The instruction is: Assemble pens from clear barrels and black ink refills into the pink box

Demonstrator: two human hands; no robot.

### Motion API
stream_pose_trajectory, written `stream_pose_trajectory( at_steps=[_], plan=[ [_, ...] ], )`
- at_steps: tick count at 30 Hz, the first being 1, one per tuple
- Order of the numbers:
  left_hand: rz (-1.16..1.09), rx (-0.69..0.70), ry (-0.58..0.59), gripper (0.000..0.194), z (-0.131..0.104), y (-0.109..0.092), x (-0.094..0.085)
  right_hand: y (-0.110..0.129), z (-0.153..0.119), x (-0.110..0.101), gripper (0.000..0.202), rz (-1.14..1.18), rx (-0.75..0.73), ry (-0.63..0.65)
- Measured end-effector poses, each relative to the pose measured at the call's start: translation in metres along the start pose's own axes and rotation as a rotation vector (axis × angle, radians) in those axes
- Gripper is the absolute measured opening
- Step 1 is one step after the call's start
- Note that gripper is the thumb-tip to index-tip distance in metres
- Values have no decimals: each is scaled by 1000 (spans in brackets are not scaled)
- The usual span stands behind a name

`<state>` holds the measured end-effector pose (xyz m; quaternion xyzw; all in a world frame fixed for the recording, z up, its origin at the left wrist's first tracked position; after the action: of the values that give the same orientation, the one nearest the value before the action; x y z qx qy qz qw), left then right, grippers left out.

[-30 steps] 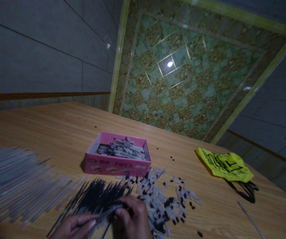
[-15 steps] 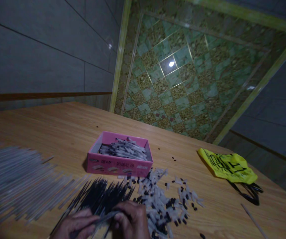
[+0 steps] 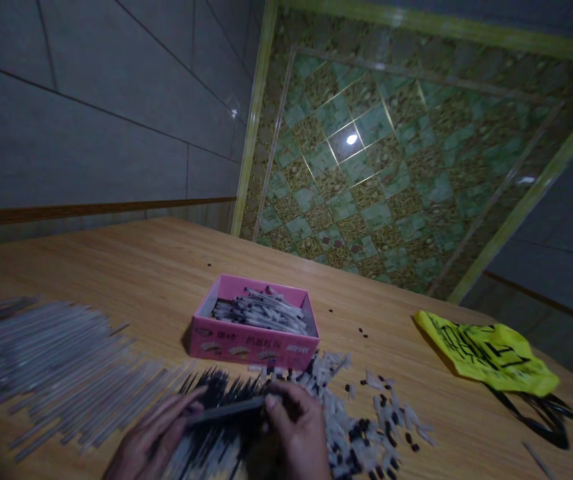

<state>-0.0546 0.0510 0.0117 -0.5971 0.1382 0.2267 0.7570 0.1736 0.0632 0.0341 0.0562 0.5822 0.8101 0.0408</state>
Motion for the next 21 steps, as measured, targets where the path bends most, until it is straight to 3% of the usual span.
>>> stream_pose_trajectory(
  at_steps=[2, 4, 7, 11, 17, 21],
  plan=[
    [75, -38, -99, 31, 9, 10, -10, 18, 23, -13, 24, -36, -52, -94],
    [224, -34, -108, 28, 18, 17, -14, 31, 47, -23, 26, -16, -135, -180],
    [522, -53, -65, 27, 27, 24, -15, 34, 79, -26, 30, 41, -175, -234],
    [792, -233, 75, 35, 33, 38, -14, 23, 108, -14, 32, 91, -143, -201],
    [808, -345, 164, 37, 36, 44, -16, 15, 114, -8, 65, 118, -105, -172],
    [858, -340, 115, 34, 35, 44, -20, 18, 92, -13, 53, -80, -153, -115]
  ],
)
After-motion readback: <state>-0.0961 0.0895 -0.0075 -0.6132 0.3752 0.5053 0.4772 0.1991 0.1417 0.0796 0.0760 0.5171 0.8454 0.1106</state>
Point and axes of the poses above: each hand's wrist, its own z-axis towards the middle knuckle, its own x-axis out of the palm, y = z × x, the point moved 5 cm from there along z, towards the middle knuckle, and after that the axes turned 10 degrees about -x, right-handed, at the moved point
